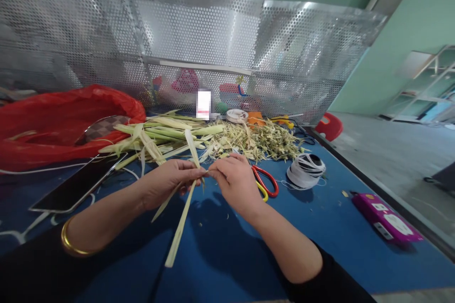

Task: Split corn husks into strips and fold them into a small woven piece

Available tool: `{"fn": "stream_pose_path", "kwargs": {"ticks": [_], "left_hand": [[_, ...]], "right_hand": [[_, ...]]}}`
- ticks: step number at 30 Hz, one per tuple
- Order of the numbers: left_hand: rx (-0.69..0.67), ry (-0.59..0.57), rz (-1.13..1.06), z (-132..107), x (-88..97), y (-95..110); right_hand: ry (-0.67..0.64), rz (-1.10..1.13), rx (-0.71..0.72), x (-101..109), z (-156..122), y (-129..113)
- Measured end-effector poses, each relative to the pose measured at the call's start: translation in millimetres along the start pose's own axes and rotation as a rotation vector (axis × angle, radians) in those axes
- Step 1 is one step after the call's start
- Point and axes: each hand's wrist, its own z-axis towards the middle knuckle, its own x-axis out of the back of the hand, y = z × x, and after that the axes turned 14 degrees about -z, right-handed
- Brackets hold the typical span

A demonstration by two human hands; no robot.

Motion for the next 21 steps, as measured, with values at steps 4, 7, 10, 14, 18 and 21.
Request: {"fn": "stream_pose_path", "kwargs": {"ticks": [4,7,10,14,18,21], "left_hand": [[-0.006,-0.019,0.029,3.3,4.4,-0.9],[0.016,-0.023,0.037,3.8,6.2,0.4],[0.035,-0.021,0.075,2.1,4.4,0.9],[0.056,-0.046,0.143,-2.5,-3.7,-2.3],[0.106,-0.089,0.191,-6.9,-11.5,-7.2],[0.107,-0.122,0.231,-8.4,-13.1,-9.4]], "right_hand": [[0.018,0.002,-0.027,2.7,0.3,-0.7],[-0.012,0.047,-0.075,2.4,1.1,1.6],[-0.112,0.179,-0.121,1.7,2.7,4.3],[-0.209,0.443,-0.267,-0.6,4.2,0.8],[-0.325,0.77,-0.496,-5.5,1.6,-10.3],[-0.343,0.918,-0.575,-7.0,-0.5,-15.6]]}}
